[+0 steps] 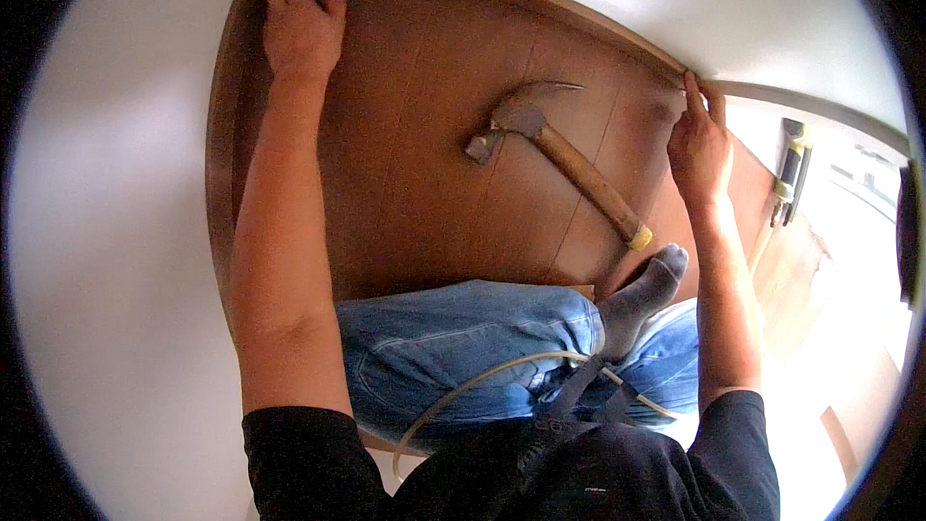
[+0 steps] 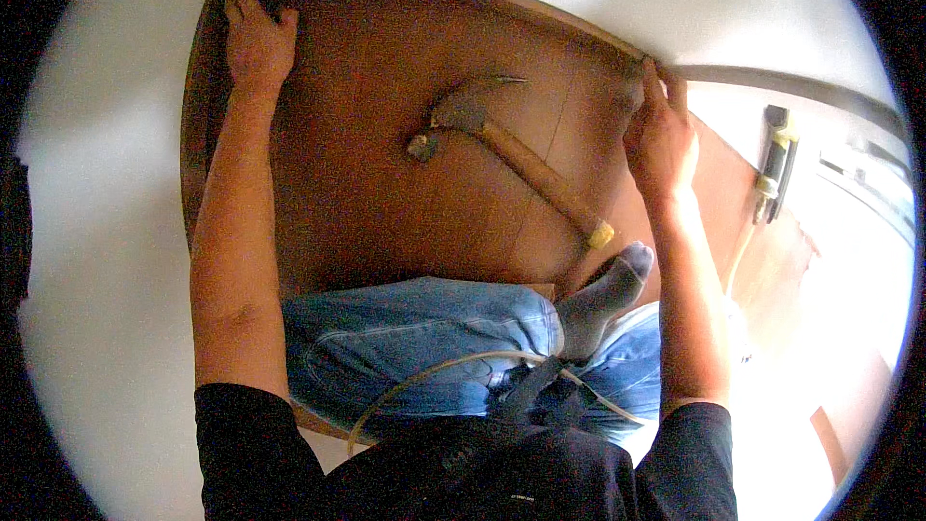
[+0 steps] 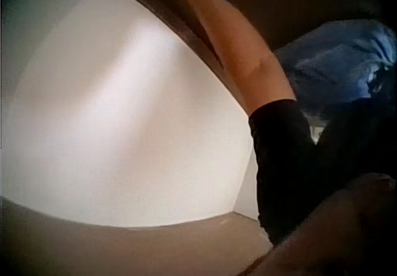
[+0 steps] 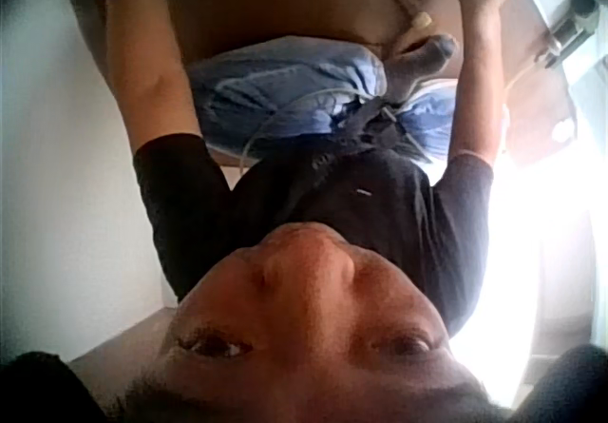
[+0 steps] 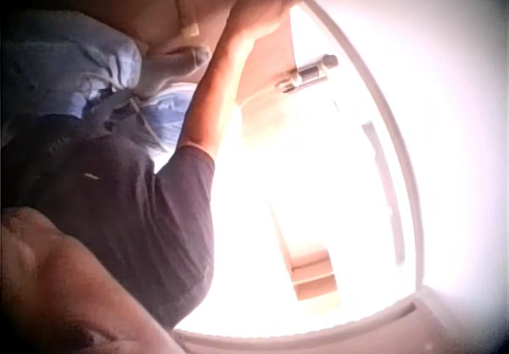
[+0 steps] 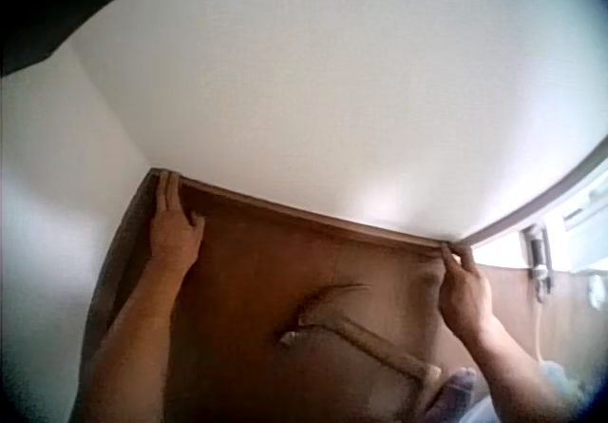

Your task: The person installs wood molding around a door frame using a nail gun and hammer, then walks to a balcony and uses a miter saw to cut a new piece of molding to size.

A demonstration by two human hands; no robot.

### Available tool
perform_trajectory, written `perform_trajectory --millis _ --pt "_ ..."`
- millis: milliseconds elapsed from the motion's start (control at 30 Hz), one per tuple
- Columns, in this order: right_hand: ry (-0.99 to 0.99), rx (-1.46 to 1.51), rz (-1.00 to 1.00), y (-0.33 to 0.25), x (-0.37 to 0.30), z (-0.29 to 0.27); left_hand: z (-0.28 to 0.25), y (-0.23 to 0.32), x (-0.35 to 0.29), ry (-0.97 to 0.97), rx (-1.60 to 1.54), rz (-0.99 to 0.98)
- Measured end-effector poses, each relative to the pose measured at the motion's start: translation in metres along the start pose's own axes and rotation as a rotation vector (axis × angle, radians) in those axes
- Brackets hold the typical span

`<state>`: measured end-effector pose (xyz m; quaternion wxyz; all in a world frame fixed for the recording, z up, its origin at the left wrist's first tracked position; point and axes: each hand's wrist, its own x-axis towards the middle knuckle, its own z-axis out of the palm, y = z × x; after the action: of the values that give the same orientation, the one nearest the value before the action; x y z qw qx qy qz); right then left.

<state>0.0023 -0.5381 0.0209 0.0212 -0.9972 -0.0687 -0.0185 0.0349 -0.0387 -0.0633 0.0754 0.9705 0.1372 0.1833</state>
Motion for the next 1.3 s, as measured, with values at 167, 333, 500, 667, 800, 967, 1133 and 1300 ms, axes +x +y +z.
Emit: perform_trajectory --millis 167,333,500,667,800,967,1133,1300 --pt "-0.031 -0.057 -0.097 0.007 0.001 -0.002 -0.004 0.003 0.0 -0.053 -0.072 -0.059" --pt "-0.03 0.048 -0.083 0.009 -0.007 0.008 -0.052 0.034 0.005 -0.301 -0.13 -0.265" --pt "-0.012 0.066 -0.07 0.007 -0.005 0.01 -0.057 0.026 0.004 -0.299 -0.114 -0.206" --pt "0.011 -0.021 -0.018 0.004 -0.003 0.015 -0.053 0.029 0.01 -0.331 -0.115 -0.174" --pt "-0.009 -0.041 -0.076 0.009 -0.004 0.021 -0.057 0.028 0.001 -0.358 -0.211 -0.228" --pt "-0.046 0.112 -0.078 0.013 -0.01 0.02 -0.051 0.021 0.001 -0.357 -0.316 -0.27" --pt "0.084 0.122 -0.252 0.034 -0.013 0.034 -0.021 0.021 -0.008 -0.001 -0.261 -0.238" --pt "-0.011 0.117 -0.159 0.012 -0.011 0.018 -0.019 0.016 -0.008 0.039 -0.263 -0.25"
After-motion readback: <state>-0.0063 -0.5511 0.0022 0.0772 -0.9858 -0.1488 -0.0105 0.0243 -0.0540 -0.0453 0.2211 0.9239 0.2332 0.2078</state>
